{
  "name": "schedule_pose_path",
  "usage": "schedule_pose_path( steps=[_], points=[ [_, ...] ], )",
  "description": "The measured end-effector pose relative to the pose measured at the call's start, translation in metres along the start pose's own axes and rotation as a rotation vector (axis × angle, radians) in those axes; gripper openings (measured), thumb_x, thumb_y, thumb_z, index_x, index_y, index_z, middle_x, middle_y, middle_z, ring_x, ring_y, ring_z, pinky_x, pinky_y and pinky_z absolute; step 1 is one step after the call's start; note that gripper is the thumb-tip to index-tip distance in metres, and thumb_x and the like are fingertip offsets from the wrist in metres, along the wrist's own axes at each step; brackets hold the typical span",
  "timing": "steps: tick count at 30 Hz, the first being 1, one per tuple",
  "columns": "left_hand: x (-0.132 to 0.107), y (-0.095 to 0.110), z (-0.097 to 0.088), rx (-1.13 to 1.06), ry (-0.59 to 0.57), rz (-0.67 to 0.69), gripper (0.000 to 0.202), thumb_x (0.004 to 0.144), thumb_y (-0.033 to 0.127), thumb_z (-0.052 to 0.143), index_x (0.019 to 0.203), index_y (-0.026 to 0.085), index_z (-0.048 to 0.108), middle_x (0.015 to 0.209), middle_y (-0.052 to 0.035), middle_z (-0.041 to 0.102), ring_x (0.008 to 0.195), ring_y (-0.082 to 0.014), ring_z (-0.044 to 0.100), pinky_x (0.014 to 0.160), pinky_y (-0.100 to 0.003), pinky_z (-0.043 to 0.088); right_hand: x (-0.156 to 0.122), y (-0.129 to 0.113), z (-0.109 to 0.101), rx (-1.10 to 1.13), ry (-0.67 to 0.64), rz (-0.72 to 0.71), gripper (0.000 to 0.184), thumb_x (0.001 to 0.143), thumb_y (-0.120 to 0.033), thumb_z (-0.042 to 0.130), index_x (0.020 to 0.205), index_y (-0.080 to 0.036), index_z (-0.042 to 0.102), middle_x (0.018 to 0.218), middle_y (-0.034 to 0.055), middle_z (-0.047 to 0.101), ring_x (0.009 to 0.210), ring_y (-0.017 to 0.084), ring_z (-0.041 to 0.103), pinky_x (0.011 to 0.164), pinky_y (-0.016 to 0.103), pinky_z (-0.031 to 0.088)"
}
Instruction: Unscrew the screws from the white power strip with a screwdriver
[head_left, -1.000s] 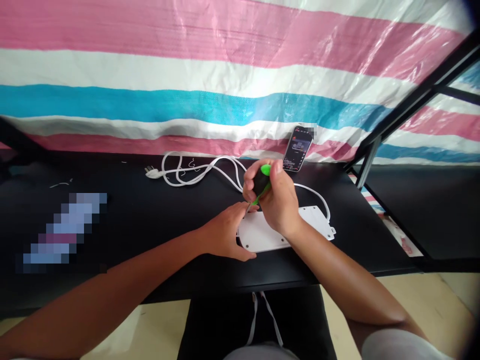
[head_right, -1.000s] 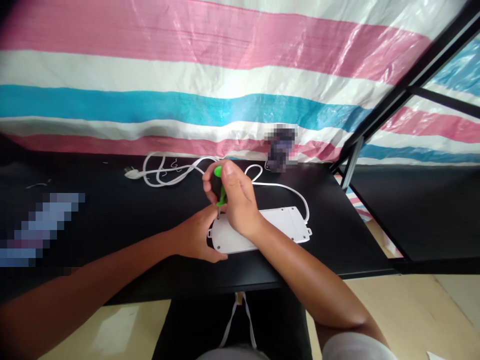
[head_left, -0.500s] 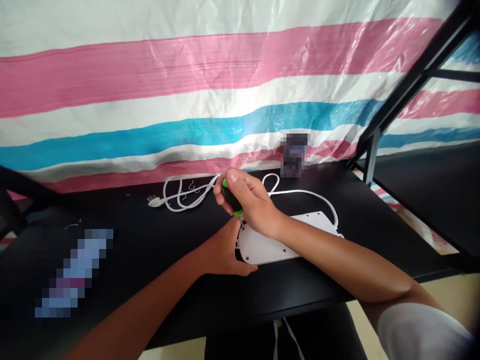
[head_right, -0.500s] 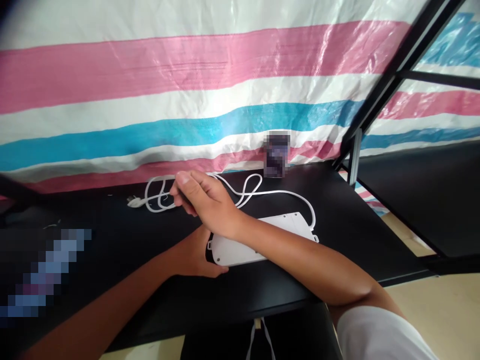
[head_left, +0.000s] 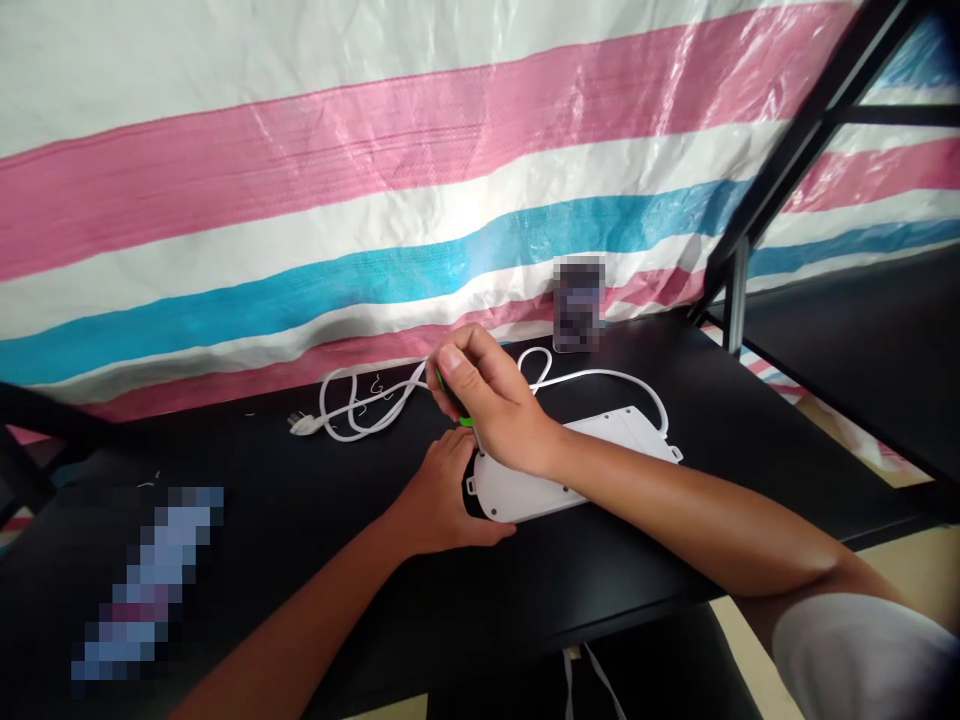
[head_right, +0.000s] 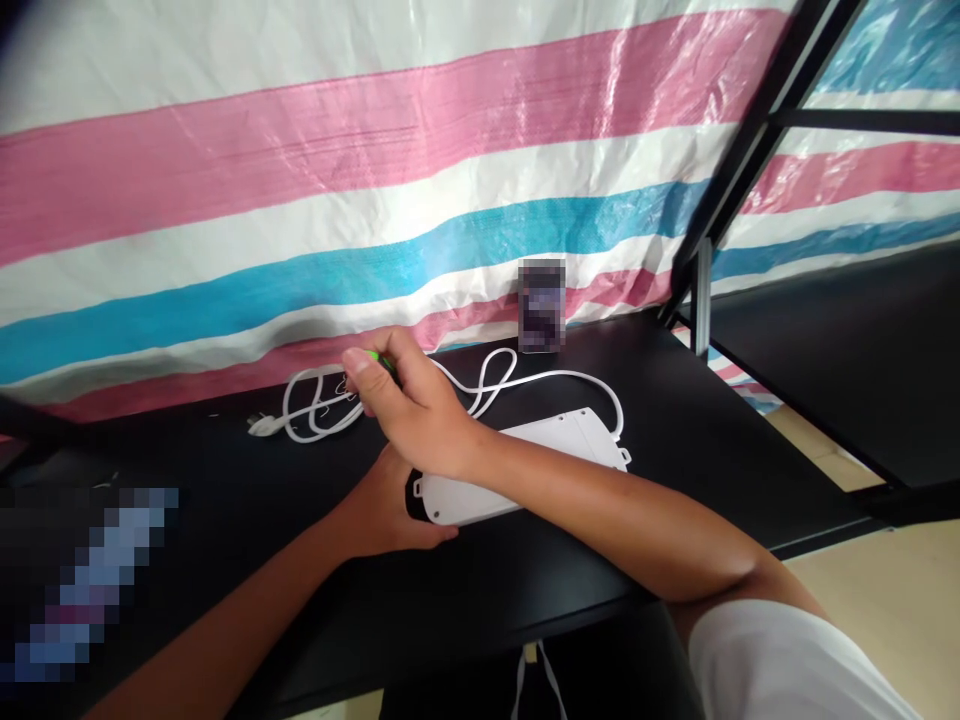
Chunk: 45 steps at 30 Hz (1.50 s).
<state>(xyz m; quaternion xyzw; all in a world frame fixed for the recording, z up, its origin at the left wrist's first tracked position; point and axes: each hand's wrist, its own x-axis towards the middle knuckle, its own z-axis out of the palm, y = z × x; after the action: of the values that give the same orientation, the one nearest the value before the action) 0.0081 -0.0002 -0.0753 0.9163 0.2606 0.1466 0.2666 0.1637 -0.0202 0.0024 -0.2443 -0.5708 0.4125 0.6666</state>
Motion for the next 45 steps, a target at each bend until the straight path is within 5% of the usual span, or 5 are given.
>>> schedule_pose_path(
  steps=[13, 21, 28, 34, 45],
  points=[
    [0.0, 0.003, -0.002, -0.015, -0.016, 0.008, 0.099, 0.062, 0.059, 0.089, 0.143, 0.024, 0.045, 0.141, -0.0146, 0.054, 0.131, -0.0425, 0.05, 0.112, -0.063, 0.04, 0.001, 0.005, 0.004, 0.073, 0.006, 0.022, 0.037, 0.095, -0.052, 0.068, 0.097, -0.027, 0.041, 0.076, -0.0058, 0.049, 0.064, 0.011, 0.047, 0.057, 0.027, 0.04],
    [0.001, -0.001, 0.002, -0.004, 0.014, -0.002, 0.088, 0.056, 0.058, 0.09, 0.127, 0.02, 0.054, 0.127, -0.0148, 0.06, 0.116, -0.0392, 0.058, 0.099, -0.059, 0.049, 0.003, -0.007, 0.001, 0.113, -0.053, 0.08, 0.045, 0.105, -0.06, 0.041, 0.085, -0.021, 0.051, 0.08, 0.0001, 0.055, 0.065, 0.011, 0.05, 0.059, 0.029, 0.042],
    [0.0, 0.003, -0.002, -0.003, -0.003, 0.026, 0.096, 0.062, 0.057, 0.088, 0.142, 0.024, 0.046, 0.14, -0.0142, 0.055, 0.131, -0.042, 0.051, 0.11, -0.06, 0.043, 0.001, -0.001, 0.006, 0.086, -0.002, 0.05, 0.039, 0.094, -0.054, 0.069, 0.094, -0.026, 0.042, 0.07, -0.0075, 0.047, 0.06, 0.01, 0.043, 0.056, 0.026, 0.037],
    [0.0, -0.001, 0.002, -0.011, 0.016, -0.002, 0.093, 0.056, 0.056, 0.09, 0.132, 0.021, 0.051, 0.134, -0.015, 0.059, 0.121, -0.0401, 0.057, 0.104, -0.059, 0.046, 0.011, -0.009, 0.0, 0.094, -0.096, 0.145, 0.052, 0.1, -0.07, 0.043, 0.083, -0.021, 0.051, 0.075, -0.0009, 0.053, 0.062, 0.011, 0.049, 0.054, 0.028, 0.041],
    [-0.001, -0.003, 0.004, 0.0, 0.022, 0.015, 0.093, 0.058, 0.057, 0.089, 0.134, 0.021, 0.05, 0.136, -0.0159, 0.057, 0.124, -0.0405, 0.055, 0.106, -0.059, 0.044, 0.011, -0.011, -0.002, 0.118, -0.113, 0.149, 0.043, 0.097, -0.062, 0.057, 0.084, -0.022, 0.049, 0.075, -0.0026, 0.055, 0.061, 0.009, 0.051, 0.056, 0.026, 0.043]
  ],
)
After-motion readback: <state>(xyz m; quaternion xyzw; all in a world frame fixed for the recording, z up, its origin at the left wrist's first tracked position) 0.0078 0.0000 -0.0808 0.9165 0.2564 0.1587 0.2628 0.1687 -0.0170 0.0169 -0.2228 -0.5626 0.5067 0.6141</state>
